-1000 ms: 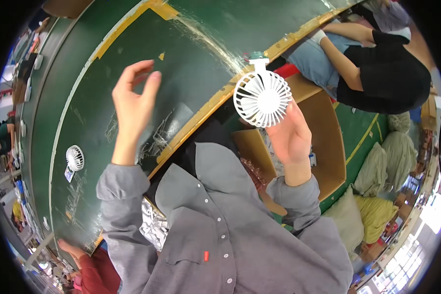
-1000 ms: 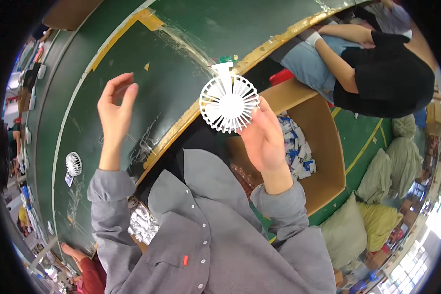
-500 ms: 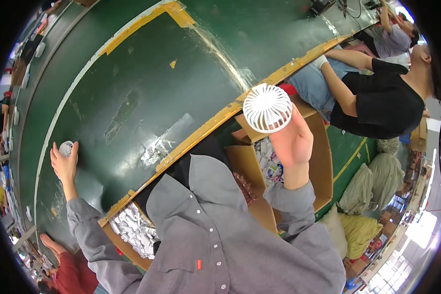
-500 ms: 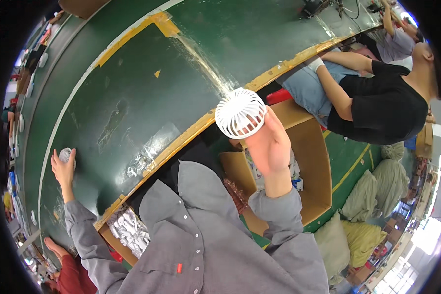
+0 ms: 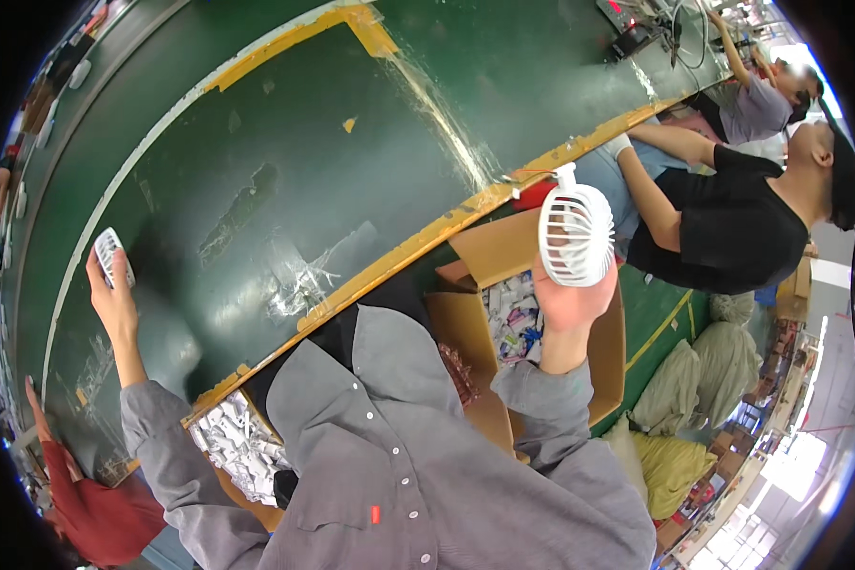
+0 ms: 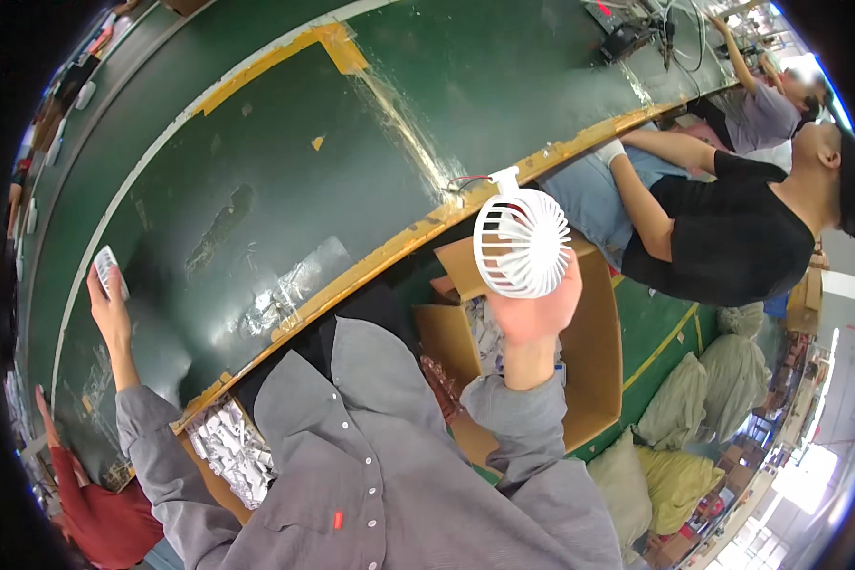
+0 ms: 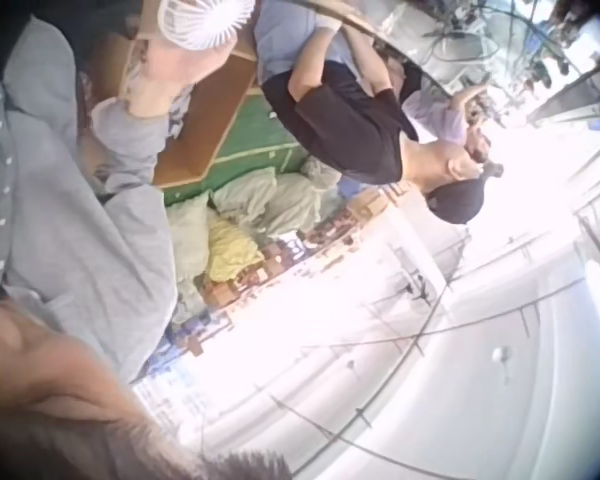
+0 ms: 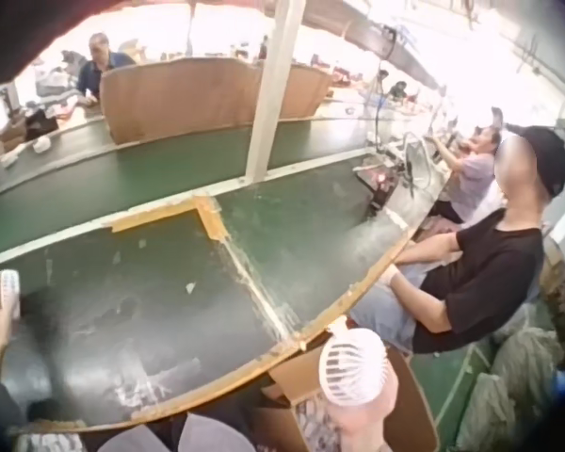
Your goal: The person assembles handheld fans by connecting circuit boards, batteries, and plastic handles to fan heads by hand, places the components onto the conveyor belt, and rests their hands on the conveyor table.
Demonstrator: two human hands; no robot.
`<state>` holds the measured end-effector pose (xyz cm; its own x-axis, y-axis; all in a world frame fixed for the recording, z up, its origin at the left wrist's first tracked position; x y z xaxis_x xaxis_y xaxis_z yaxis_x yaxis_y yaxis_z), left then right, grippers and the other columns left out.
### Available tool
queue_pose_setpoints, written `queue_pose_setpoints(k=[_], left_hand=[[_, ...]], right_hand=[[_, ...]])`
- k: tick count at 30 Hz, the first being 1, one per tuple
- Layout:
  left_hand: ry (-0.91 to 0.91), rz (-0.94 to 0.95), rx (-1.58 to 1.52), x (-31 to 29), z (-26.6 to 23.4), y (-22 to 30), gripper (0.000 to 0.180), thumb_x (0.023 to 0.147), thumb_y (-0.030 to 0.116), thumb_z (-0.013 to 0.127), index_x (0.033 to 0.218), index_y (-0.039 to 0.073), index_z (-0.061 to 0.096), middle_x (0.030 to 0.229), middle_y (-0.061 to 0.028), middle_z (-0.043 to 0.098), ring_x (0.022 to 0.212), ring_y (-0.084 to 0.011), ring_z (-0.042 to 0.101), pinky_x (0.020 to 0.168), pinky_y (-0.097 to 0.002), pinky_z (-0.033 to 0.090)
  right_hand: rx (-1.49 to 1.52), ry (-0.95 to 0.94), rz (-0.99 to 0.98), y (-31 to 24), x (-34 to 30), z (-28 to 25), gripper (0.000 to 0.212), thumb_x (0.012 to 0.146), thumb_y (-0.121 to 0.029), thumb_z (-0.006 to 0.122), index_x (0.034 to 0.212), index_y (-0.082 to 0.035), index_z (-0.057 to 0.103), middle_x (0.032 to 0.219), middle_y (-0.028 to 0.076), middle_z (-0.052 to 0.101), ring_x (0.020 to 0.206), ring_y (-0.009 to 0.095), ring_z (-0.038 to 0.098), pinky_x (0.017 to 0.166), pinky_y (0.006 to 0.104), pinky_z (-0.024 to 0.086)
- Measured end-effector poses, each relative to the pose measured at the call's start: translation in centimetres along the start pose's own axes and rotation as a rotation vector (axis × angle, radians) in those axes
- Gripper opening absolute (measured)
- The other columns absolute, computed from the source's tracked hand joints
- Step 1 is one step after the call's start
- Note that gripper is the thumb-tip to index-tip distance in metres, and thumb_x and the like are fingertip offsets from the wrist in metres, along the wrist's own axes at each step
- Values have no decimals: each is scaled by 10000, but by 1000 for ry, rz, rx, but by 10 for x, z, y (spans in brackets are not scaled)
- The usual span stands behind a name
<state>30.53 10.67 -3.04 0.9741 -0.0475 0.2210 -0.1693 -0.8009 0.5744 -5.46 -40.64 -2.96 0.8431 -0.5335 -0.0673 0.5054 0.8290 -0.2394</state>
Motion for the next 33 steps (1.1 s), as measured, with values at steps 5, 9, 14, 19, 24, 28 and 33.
queue_pose_setpoints(k=[5, 9, 14, 19, 24, 28, 33], left_hand=[[-10, -283, -813, 15, 8, 32, 598, 1008, 526, 358, 1386, 82, 484, 1294, -145, 605, 1213, -234, 566, 999, -365, 447], [-138, -361, -1255, 5, 21, 102, 671, 988, 582, 312, 1413, 81, 445, 1330, -156, 578, 1236, -303, 546, 954, -437, 476], [-318, -460, -1525, -19, 46, 178, 745, 960, 629, 276, 1419, 62, 427, 1346, -210, 541, 1246, -385, 499, 1004, -524, 398], [-725, -316, -1800, -43, 78, 262, 787, 939, 687, 272, 1383, 71, 478, 1304, -194, 575, 1226, -417, 522, 996, -586, 396], [-839, -391, -1733, -68, 112, 329, 778, 928, 709, 240, 1298, 93, 538, 1180, -173, 656, 1131, -343, 618, 927, -530, 480], [-853, -356, -1546, -87, 121, 351, 785, 932, 712, 220, 1271, 91, 560, 1132, -150, 683, 1093, -280, 648, 920, -447, 502], [-866, -346, -1417, -111, 132, 372, 730, 964, 655, 247, 1275, 78, 568, 1160, -112, 673, 1092, -259, 642, 969, -434, 484]], right_hand=[[-152, 34, -32, -49, 38, -30, 501, 926, -203, 370, 1348, 48, 470, 1386, 179, 521, 1304, 324, 473, 1128, 487, 327], [-199, -74, 38, -66, 79, -20, 464, 942, -203, 363, 1316, 41, 491, 1369, 163, 541, 1281, 302, 496, 1107, 457, 357], [-822, 120, -250, -101, 135, -46, 333, 955, -160, 411, 1189, 38, 541, 1215, 116, 600, 1155, 259, 557, 1011, 359, 421], [-2381, 171, -551, -109, 206, -17, 216, 963, -240, 478, 950, -36, 548, 866, 240, 617, 858, 430, 617, 731, 494, 477], [-2846, 291, -647, -115, 236, -18, 329, 911, -301, 585, 1103, -33, 578, 1121, 192, 615, 1044, 384, 590, 842, 499, 484], [-1878, -260, -358, -2, 193, 42, 700, 854, -409, 684, 1360, 8, 440, 1325, 187, 540, 1252, 323, 501, 1061, 415, 387], [-1666, -403, -75, 83, 83, 93, 730, 704, -243, 807, 1307, -16, 466, 1175, 159, 606, 1141, 261, 577, 959, 393, 443]])
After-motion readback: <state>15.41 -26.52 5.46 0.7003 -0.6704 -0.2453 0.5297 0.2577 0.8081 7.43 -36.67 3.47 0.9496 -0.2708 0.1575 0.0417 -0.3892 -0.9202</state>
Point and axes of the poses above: each hand's wrist, its own x-axis towards the middle knuckle, its own z-axis out of the palm, y = z × x, the point moved 9 cm from there along x, towards the middle knuckle
